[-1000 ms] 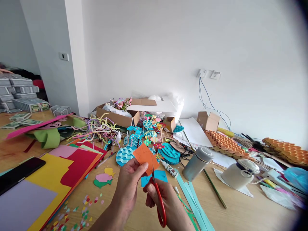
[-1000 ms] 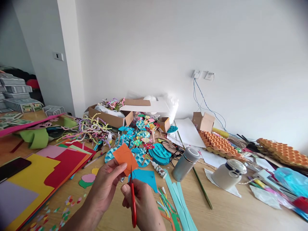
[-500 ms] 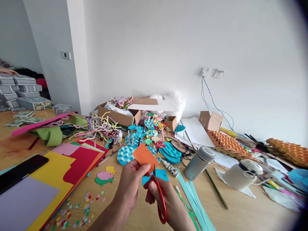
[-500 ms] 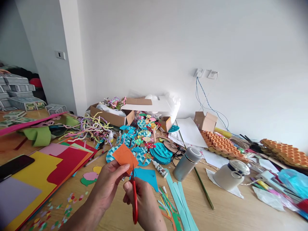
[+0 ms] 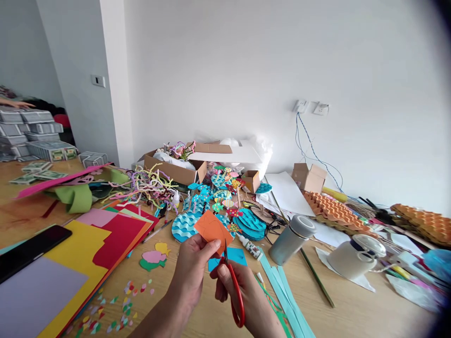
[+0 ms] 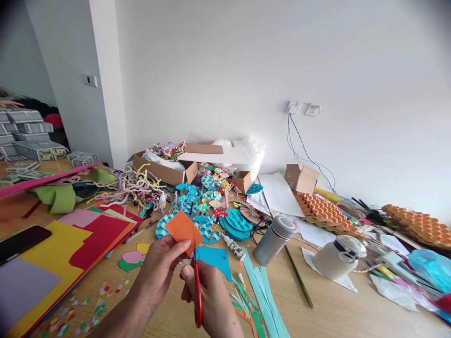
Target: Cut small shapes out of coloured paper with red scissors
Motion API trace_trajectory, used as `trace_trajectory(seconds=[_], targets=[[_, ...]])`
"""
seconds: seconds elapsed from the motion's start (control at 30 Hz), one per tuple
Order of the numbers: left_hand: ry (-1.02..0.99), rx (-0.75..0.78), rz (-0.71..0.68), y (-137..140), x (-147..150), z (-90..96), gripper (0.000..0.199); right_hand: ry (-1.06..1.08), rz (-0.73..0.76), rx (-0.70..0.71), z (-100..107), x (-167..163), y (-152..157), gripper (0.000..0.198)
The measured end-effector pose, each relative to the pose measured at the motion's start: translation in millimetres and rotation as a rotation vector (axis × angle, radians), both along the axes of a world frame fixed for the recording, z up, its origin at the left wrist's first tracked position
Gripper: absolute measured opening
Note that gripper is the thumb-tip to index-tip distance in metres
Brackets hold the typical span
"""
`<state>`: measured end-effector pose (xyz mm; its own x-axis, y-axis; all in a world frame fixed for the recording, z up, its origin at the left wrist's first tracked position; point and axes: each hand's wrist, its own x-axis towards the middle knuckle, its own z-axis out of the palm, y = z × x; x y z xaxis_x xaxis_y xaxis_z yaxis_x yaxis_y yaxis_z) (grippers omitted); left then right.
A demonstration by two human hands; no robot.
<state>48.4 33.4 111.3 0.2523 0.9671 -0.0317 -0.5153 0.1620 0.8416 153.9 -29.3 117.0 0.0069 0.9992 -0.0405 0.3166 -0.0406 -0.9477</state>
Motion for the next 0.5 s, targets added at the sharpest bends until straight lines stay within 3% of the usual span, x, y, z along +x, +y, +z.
trace_trajectory(seconds=[0.5], targets=[[-0.011, -0.036, 0.007, -1.3, -0.1, 4.0, 0.023, 0.032, -0.039, -0.059, 3.4, -2.4, 0.0, 0.058]])
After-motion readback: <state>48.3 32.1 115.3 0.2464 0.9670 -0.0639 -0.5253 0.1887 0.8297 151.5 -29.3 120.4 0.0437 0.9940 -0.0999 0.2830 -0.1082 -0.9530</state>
